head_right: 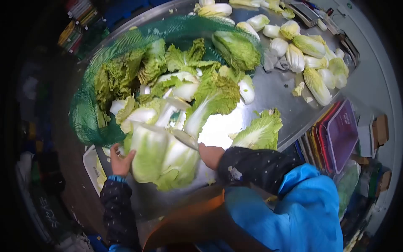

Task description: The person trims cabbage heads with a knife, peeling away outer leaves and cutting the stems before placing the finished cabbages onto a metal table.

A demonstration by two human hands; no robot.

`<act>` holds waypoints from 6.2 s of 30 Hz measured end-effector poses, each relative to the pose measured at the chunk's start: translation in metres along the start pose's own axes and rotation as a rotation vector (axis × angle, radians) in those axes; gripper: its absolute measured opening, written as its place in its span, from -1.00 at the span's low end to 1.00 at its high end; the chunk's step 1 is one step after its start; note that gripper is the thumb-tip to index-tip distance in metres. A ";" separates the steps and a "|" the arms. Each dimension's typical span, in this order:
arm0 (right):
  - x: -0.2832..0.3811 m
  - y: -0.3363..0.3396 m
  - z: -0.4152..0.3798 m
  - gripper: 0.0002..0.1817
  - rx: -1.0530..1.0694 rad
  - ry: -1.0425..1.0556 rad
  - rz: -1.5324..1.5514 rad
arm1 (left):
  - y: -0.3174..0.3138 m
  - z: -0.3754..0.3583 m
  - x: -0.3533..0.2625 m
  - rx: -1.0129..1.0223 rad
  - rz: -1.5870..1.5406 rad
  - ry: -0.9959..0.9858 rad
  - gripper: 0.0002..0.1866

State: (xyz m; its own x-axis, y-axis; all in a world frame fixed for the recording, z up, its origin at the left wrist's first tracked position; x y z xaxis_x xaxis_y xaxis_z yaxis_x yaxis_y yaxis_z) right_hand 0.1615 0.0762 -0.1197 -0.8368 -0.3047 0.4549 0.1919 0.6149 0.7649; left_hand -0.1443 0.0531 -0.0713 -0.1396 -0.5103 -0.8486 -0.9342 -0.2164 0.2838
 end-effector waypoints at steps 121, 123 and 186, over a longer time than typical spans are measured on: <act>0.086 -0.018 -0.036 -0.26 0.855 0.552 2.029 | -0.047 -0.160 -0.114 0.570 -1.146 -0.718 0.30; 0.088 -0.017 -0.042 -0.26 0.827 0.509 2.029 | -0.039 -0.184 -0.102 0.451 -1.087 -0.692 0.42; 0.060 0.048 -0.021 -0.26 0.299 0.463 2.105 | -0.056 -0.170 -0.082 0.081 -0.004 -0.287 -0.22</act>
State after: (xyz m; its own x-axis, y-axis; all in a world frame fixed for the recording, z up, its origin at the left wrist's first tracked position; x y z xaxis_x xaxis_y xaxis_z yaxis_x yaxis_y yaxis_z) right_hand 0.1318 0.0719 -0.0462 0.5955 0.7061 0.3831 0.3081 0.2397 -0.9207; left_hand -0.0244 -0.0343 0.0583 -0.2117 -0.2511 -0.9445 -0.9566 -0.1450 0.2530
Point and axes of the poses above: each hand's wrist, its own z-axis towards the middle knuckle, its own y-axis out of the back of the hand, x = y × z, the point moved 3 cm from there along z, towards the middle knuckle, and after that the axes turned 1 degree about -x, right-handed, at the moved point
